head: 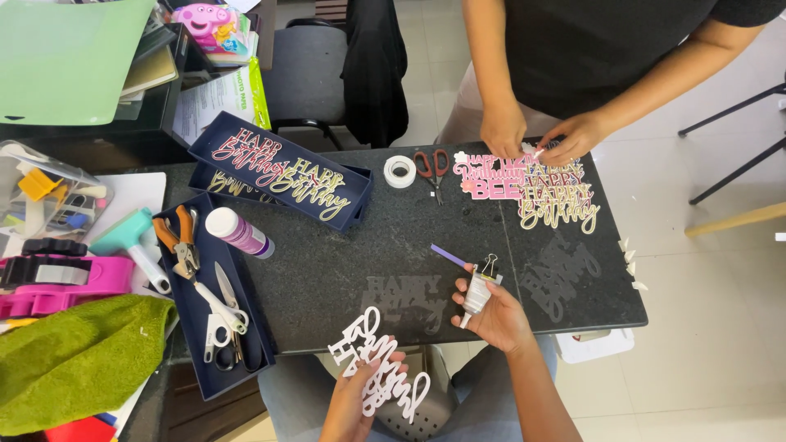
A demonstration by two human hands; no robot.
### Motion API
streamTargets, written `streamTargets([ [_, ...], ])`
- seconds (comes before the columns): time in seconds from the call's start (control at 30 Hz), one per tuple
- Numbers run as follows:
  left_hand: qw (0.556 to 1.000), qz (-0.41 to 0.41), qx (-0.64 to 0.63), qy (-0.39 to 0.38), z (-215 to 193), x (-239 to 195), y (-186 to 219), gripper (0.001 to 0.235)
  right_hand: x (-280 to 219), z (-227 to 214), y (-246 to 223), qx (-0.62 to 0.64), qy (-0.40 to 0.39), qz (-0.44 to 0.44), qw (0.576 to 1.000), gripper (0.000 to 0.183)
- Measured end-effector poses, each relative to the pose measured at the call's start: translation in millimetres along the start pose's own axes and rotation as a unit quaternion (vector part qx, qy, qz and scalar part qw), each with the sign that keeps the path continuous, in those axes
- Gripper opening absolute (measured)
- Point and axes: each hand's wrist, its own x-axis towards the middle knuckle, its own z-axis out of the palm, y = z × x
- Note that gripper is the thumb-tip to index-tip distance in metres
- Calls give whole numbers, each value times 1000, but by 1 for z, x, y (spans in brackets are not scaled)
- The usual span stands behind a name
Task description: Assembling decorative cake toppers by applying glue to cutouts and joining them together
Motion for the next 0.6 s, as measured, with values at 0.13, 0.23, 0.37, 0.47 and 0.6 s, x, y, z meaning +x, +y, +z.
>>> streamTargets([
  [0.13, 1000, -4, -8, 5, -2, -2, 1, 51, 0, 0, 0, 1, 1, -4, 1000, 47],
  [0.23, 1000, 9, -1, -2, -8, 0, -1, 52, 0, -1, 1, 5, -9, -6, 1000, 46],
  [0.37, 1000, 9, -6, -3, -12, 1, -2, 50, -1, 0, 1, 2, -7, -5, 1000, 45],
  [0.47, 1000, 7, -8, -4, -10, -2, 0, 52, -1, 1, 1, 1, -2, -6, 1000, 46],
  [0.6, 1000, -5, -3, 10, -5, -8, 5, 51, -1, 2, 1, -2, 1, -6, 1000, 44],
])
